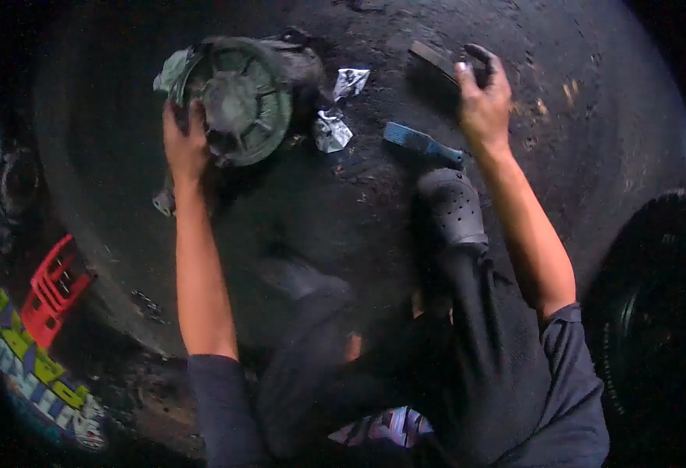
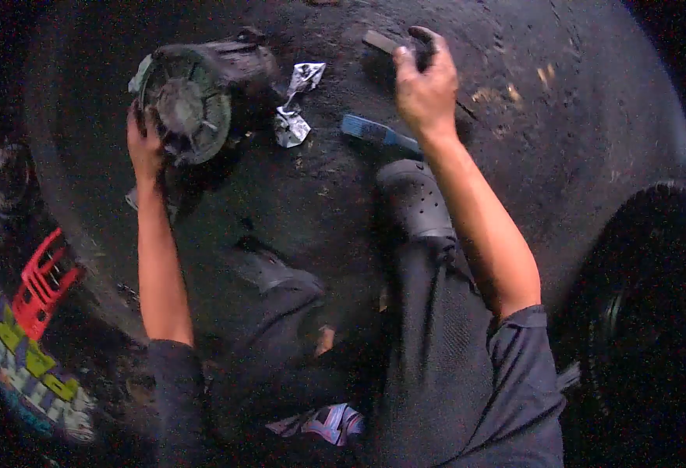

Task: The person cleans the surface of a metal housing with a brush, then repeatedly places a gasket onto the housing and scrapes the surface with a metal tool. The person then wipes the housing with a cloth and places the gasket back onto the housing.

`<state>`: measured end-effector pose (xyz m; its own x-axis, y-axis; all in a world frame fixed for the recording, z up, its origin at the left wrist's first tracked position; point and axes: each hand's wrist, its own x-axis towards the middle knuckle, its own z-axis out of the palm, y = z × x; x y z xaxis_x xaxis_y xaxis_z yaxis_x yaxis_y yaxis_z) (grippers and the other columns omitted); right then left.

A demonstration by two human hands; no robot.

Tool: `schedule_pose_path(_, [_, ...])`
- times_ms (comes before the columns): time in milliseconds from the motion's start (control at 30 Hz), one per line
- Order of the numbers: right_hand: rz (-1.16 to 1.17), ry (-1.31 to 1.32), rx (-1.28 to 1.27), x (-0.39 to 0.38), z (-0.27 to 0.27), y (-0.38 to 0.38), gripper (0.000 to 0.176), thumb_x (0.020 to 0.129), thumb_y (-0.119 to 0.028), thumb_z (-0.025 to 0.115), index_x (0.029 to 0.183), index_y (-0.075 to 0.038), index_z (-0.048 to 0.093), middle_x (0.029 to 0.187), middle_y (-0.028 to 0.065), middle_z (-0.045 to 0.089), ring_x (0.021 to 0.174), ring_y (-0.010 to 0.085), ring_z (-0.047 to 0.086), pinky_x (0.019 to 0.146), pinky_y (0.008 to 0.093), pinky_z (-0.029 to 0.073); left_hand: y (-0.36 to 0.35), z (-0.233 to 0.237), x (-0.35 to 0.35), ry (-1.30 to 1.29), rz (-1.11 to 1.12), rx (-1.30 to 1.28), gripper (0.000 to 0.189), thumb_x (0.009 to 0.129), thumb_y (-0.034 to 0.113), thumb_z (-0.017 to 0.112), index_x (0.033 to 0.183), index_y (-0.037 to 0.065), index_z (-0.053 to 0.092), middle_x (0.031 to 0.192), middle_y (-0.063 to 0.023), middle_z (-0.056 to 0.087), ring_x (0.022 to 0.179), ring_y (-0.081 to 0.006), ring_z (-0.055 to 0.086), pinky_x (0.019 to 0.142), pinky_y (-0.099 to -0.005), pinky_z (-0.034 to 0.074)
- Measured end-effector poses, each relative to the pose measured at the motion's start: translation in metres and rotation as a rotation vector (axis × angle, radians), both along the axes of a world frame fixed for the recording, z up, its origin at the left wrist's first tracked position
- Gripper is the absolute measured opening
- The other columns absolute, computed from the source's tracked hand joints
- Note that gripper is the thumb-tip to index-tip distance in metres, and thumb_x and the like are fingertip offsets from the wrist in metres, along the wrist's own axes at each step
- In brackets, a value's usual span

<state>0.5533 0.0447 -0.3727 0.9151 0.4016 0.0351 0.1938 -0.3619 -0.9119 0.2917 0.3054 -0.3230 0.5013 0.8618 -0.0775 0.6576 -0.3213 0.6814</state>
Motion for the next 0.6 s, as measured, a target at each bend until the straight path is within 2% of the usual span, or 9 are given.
schedule_pose_path(67, [-0.01,0.095,0.052,-0.01,-0.001,-0.008,0.03,0.084,-0.013,0.061,0.112,-0.002,0.057,0.1,0.0146,0.065,0.093,0.0227,0.061,0.084,0.034,0.047,-0.002,0.0,0.006,0.009,-0.069,0.233,0.063,0.091,0.04,0.054,0.133,-0.003,0.038,0.128,-0.0204,0.049,0.112,-0.0289,0.051,0.096,-0.0347,0.038])
schedule_pose_path(100, [-0.003,0.139,0.021,-0.012,-0.002,-0.01,0.029,0.084,-0.013,0.061,0.111,-0.002,0.058,0.1,0.0154,0.065,0.093,0.0235,0.062,0.083,0.0341,0.047,-0.017,0.021,0.02,0.165,-0.032,0.253,0.073,0.088,0.041,0.058,0.136,-0.006,0.03,0.137,-0.025,0.038,0.126,-0.0333,0.04,0.103,-0.0366,0.032])
schedule_pose_path(200, [0.023,0.221,0.089,-0.022,-0.015,-0.014,0.026,0.084,-0.014,0.06,0.106,-0.001,0.06,0.098,0.0186,0.065,0.091,0.0279,0.064,0.082,0.0345,0.048,-0.024,0.041,0.055,0.171,-0.208,0.391,0.08,0.085,0.045,0.061,0.137,-0.007,0.03,0.14,-0.0263,0.033,0.132,-0.0347,0.032,0.107,-0.0381,0.027])
schedule_pose_path(333, [0.022,0.266,0.051,-0.027,-0.023,-0.018,0.026,0.082,-0.014,0.06,0.105,-0.001,0.061,0.096,0.0187,0.065,0.09,0.029,0.065,0.08,0.0344,0.049,-0.015,0.04,0.102,0.241,-0.303,0.454,0.089,0.075,0.055,0.066,0.135,-0.002,0.036,0.137,-0.03,0.035,0.129,-0.0394,0.034,0.105,-0.0439,0.028])
schedule_pose_path(400, [0.031,0.234,0.062,-0.029,-0.023,-0.021,0.026,0.082,-0.014,0.06,0.105,-0.001,0.061,0.095,0.0186,0.065,0.089,0.0293,0.065,0.08,0.0345,0.049,-0.022,0.038,0.119,0.501,-0.323,0.533,0.099,0.067,0.067,0.066,0.137,0.004,0.037,0.141,-0.0304,0.029,0.132,-0.0403,0.028,0.105,-0.0526,0.025])
schedule_pose_path(433, [0.045,0.253,0.041,-0.03,-0.024,-0.024,0.025,0.082,-0.014,0.06,0.104,-0.001,0.062,0.093,0.0185,0.066,0.087,0.029,0.065,0.078,0.0345,0.049,-0.027,0.037,0.125,0.56,-0.256,0.482,0.101,0.065,0.069,0.065,0.138,0.005,0.037,0.141,-0.0254,0.032,0.131,-0.0422,0.03,0.107,-0.0482,0.025])
schedule_pose_path(467, [0.062,0.271,0.018,-0.03,-0.024,-0.026,0.024,0.082,-0.014,0.06,0.103,-0.002,0.062,0.092,0.0185,0.066,0.086,0.0286,0.065,0.077,0.0346,0.049,-0.029,0.033,0.124,0.568,-0.259,0.479,0.101,0.065,0.069,0.065,0.138,0.005,0.037,0.141,-0.0254,0.032,0.131,-0.0422,0.03,0.107,-0.0482,0.025])
schedule_pose_path(533, [0.081,0.34,0.04,-0.033,-0.024,-0.035,0.023,0.082,-0.015,0.06,0.101,-0.002,0.063,0.089,0.0181,0.066,0.084,0.0277,0.066,0.075,0.0343,0.049,-0.031,0.024,0.12,0.72,-0.217,0.516,0.098,0.064,0.071,0.065,0.136,0.01,0.04,0.141,-0.0226,0.033,0.13,-0.0398,0.032,0.106,-0.0513,0.025])
schedule_pose_path(600, [0.087,0.423,0.063,-0.04,-0.03,-0.043,0.021,0.083,-0.015,0.059,0.099,-0.002,0.064,0.086,0.0176,0.066,0.081,0.0268,0.066,0.074,0.034,0.049,-0.029,0.024,0.121,0.732,-0.229,0.488,0.094,0.062,0.072,0.066,0.133,0.014,0.044,0.139,-0.0206,0.035,0.13,-0.0377,0.032,0.105,-0.0529,0.026])
